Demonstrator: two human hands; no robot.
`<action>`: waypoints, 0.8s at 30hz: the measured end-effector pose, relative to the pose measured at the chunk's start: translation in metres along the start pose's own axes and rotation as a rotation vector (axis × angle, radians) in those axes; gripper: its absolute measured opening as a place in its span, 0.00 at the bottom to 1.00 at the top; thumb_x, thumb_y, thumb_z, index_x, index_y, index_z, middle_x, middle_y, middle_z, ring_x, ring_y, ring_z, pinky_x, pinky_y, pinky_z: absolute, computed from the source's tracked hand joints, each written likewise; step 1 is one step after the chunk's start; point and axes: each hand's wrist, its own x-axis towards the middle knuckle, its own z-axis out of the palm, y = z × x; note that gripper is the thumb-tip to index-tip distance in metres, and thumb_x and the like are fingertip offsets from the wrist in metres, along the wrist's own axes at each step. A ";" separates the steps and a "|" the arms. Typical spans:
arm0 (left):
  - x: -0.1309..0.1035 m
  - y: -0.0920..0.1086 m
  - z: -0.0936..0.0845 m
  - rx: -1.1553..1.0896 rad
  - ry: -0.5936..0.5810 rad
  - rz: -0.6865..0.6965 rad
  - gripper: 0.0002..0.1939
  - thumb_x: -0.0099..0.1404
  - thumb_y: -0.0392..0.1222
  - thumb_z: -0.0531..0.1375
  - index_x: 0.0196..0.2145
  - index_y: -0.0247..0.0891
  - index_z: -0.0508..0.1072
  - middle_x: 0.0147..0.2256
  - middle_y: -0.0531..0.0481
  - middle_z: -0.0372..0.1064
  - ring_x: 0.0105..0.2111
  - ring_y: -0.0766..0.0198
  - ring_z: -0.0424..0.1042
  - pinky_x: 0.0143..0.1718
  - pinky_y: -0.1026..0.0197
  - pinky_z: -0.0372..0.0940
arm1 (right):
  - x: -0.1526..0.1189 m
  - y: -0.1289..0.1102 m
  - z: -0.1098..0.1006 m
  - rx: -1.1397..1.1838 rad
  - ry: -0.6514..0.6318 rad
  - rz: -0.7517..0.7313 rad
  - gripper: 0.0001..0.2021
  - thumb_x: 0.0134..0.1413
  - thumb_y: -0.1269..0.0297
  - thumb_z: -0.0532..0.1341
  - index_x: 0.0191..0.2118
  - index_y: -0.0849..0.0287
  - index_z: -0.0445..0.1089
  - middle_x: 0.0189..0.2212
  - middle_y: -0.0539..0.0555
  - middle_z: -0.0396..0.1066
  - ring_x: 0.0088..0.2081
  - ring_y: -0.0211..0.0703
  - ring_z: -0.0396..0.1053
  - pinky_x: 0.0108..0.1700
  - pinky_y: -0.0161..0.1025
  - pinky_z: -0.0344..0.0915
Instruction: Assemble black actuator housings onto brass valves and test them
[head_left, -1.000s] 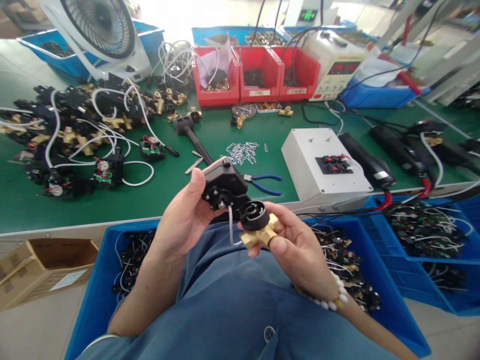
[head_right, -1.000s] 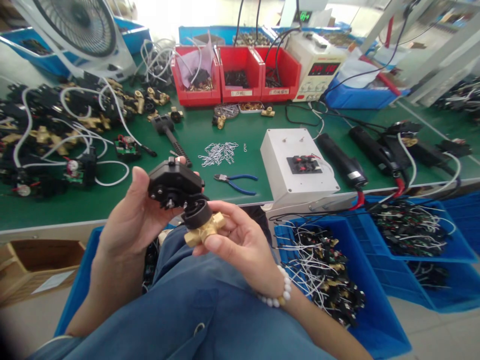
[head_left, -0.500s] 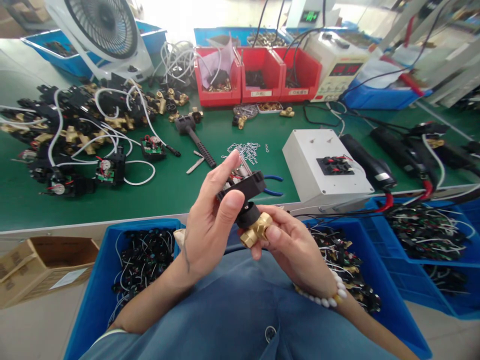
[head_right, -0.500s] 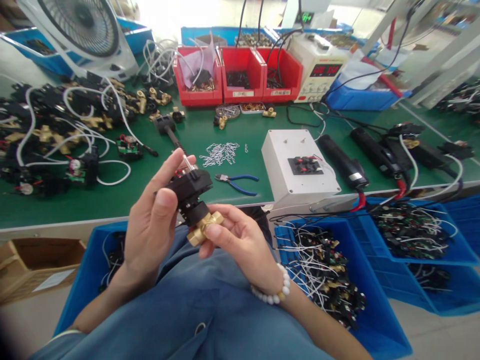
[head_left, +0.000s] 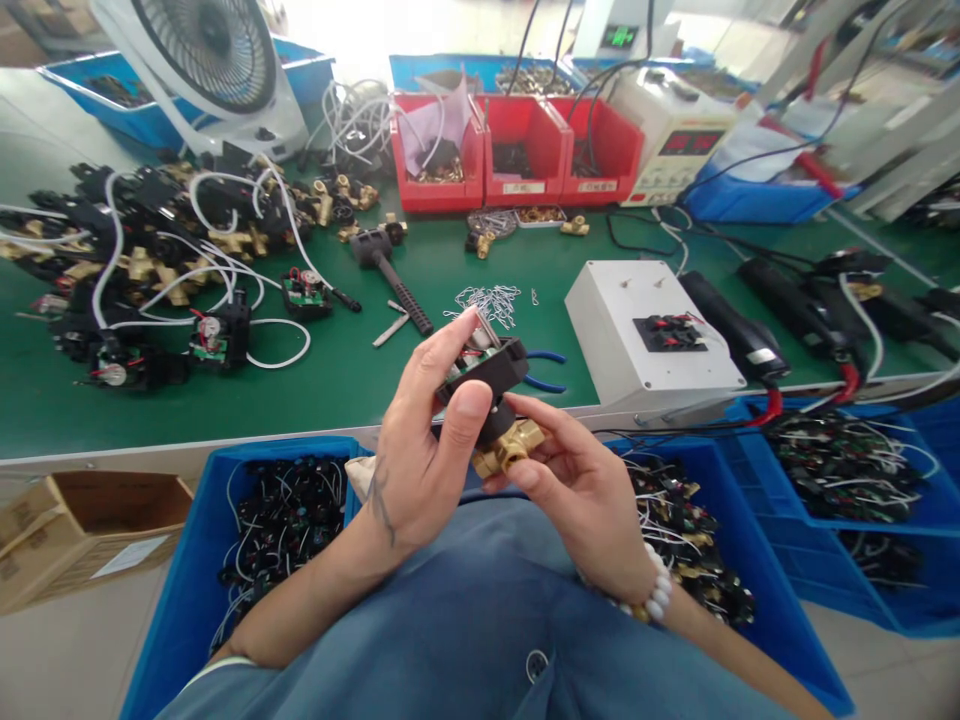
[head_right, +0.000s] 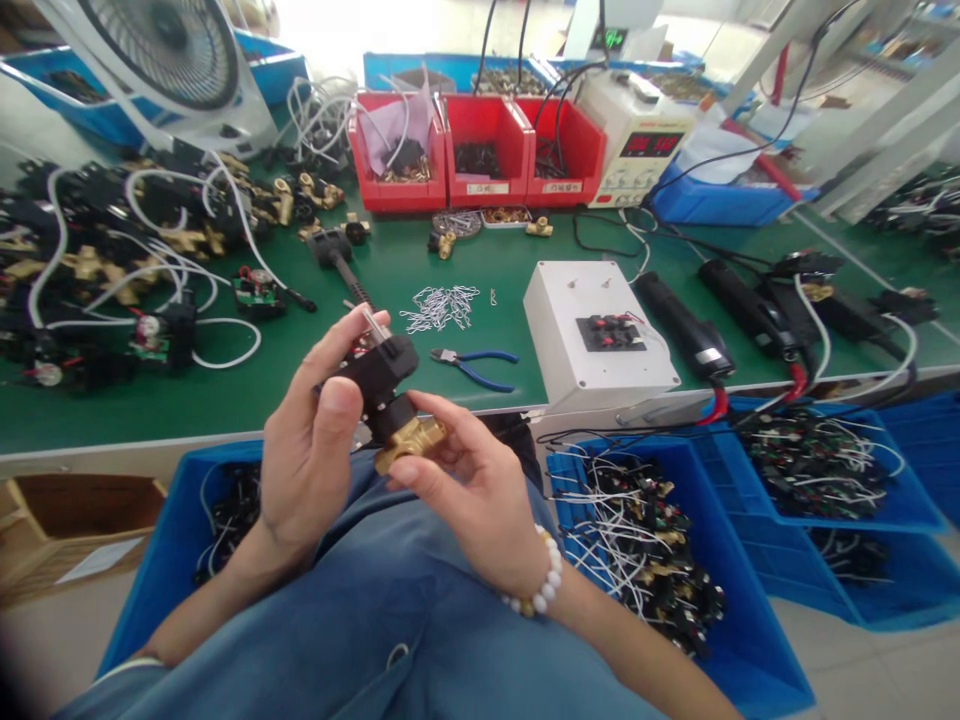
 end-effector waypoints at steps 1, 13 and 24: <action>0.000 0.000 0.000 0.006 0.005 0.006 0.21 0.74 0.51 0.53 0.61 0.47 0.69 0.61 0.49 0.67 0.65 0.53 0.61 0.68 0.50 0.52 | 0.000 0.000 0.001 0.031 -0.022 0.015 0.25 0.53 0.53 0.70 0.55 0.55 0.70 0.35 0.52 0.78 0.32 0.40 0.77 0.37 0.38 0.77; 0.007 -0.008 -0.013 0.283 -0.254 0.138 0.44 0.62 0.57 0.66 0.69 0.50 0.52 0.67 0.43 0.52 0.68 0.45 0.52 0.67 0.46 0.55 | 0.012 0.000 -0.004 0.163 0.074 -0.003 0.22 0.56 0.50 0.68 0.53 0.54 0.70 0.33 0.50 0.77 0.29 0.34 0.72 0.34 0.34 0.72; -0.004 -0.008 -0.001 0.385 -0.150 0.180 0.46 0.55 0.48 0.71 0.67 0.48 0.55 0.57 0.43 0.57 0.59 0.49 0.62 0.58 0.47 0.68 | 0.025 -0.002 -0.017 -0.134 0.225 -0.274 0.21 0.61 0.41 0.59 0.48 0.52 0.74 0.40 0.53 0.73 0.41 0.41 0.71 0.44 0.39 0.70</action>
